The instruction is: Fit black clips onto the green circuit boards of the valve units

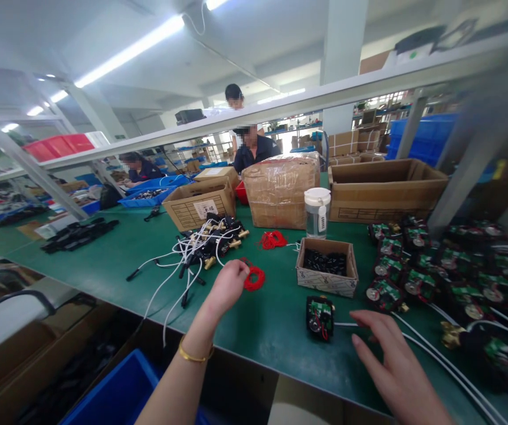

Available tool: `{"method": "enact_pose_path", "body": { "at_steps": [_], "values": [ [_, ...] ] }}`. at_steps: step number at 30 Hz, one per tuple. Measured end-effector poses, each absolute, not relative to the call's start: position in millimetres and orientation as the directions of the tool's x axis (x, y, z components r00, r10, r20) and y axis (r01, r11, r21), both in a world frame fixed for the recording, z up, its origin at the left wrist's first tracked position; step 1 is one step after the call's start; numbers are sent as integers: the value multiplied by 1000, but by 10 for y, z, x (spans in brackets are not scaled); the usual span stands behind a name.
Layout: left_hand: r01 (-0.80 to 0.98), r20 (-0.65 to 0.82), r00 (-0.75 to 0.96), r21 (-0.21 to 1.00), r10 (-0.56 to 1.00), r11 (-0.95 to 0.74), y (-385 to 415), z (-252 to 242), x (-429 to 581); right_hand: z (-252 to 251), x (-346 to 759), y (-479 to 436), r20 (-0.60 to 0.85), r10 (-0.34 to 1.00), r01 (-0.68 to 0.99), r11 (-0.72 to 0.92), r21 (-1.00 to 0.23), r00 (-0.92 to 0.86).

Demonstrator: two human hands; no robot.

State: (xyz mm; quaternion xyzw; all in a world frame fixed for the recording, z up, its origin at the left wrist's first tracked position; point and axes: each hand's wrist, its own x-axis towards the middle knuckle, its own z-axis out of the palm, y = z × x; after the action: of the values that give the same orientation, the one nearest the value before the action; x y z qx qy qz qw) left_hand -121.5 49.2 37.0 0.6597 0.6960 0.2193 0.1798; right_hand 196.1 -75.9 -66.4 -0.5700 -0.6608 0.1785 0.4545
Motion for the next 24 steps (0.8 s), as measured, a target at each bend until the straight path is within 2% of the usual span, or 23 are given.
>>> {"method": "enact_pose_path", "body": {
  "at_steps": [5,11,16,24],
  "values": [
    [780,69,48,620,996,-81,407,760,-1100,-412,1888,-669,387,920,548,295,-782,57],
    [743,39,182,650,983,-163,198,1020,-897,-5,1732,-554,363,932,381,334,-862,4],
    [717,-6,313,657,950,-233,12,1038,-666,190,1642,-483,326,945,291,315,-903,-10],
    [632,-119,478,735,870,-247,-188,886,-386,195,1621,-528,219,958,188,254,-949,-186]
  ]
}}
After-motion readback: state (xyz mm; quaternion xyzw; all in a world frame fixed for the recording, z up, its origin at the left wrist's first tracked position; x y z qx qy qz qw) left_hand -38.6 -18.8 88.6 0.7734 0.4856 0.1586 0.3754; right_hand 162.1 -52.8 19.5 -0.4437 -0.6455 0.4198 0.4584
